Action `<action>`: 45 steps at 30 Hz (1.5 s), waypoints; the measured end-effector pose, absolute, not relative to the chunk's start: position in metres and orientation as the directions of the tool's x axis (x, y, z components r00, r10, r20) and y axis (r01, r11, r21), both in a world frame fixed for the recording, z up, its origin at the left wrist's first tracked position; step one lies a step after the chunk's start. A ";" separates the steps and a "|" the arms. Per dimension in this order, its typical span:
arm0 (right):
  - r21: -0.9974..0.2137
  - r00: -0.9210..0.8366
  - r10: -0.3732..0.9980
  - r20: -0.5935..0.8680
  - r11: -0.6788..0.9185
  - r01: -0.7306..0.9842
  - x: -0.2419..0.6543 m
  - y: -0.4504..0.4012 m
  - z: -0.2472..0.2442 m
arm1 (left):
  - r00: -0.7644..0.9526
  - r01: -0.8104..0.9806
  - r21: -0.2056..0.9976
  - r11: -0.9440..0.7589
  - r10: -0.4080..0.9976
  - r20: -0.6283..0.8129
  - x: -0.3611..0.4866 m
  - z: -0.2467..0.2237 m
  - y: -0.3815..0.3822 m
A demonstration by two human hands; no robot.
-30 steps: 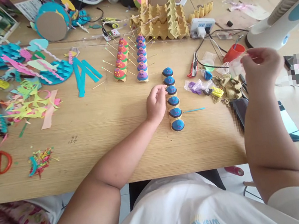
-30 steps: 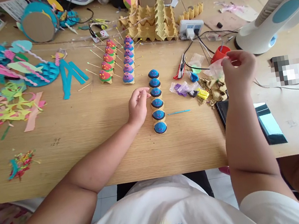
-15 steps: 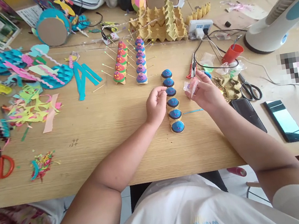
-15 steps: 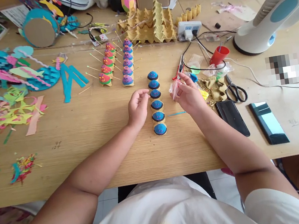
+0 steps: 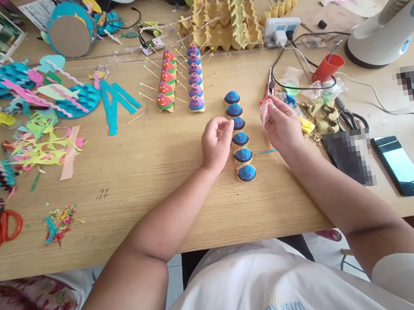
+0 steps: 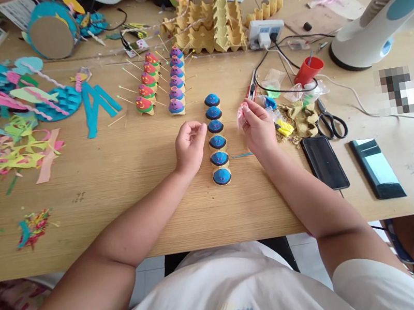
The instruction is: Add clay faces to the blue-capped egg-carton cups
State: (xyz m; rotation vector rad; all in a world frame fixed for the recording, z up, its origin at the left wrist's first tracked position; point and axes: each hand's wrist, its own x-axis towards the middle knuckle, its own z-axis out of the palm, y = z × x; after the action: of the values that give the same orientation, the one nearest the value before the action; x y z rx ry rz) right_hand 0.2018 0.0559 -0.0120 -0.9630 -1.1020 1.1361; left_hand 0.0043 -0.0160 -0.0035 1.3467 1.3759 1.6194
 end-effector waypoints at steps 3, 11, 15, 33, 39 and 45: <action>-0.963 0.117 0.971 0.210 0.226 -0.145 0.192 0.054 -0.018 | -0.257 0.188 0.930 -0.315 0.898 0.357 0.003 0.000 -0.018; -0.855 0.020 0.870 0.493 0.480 0.195 0.176 0.018 -0.005 | -0.101 0.449 0.792 -0.415 0.856 0.506 -0.001 0.009 -0.025; -0.850 -0.008 0.867 0.498 0.490 0.192 0.171 0.008 0.001 | -0.014 0.510 0.738 -0.442 0.854 0.521 -0.001 0.009 -0.028; -0.642 -0.290 0.741 0.606 0.671 0.372 0.175 0.004 0.008 | -0.127 0.419 0.807 -0.416 0.853 0.506 -0.004 0.010 -0.028; -0.626 -0.265 0.728 0.632 0.681 0.379 0.174 0.005 0.006 | -0.104 0.438 0.782 -0.443 0.840 0.533 -0.004 0.010 -0.029; -0.599 -0.275 0.716 0.642 0.692 0.403 0.173 0.003 0.008 | -0.103 0.426 0.791 -0.438 0.846 0.524 -0.005 0.008 -0.029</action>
State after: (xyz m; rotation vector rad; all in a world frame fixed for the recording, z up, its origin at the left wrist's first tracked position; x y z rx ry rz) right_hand 0.1732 0.0025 0.0079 -0.8713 -1.9039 0.3924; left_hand -0.0054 -0.0290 0.0079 1.8061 1.3912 1.5565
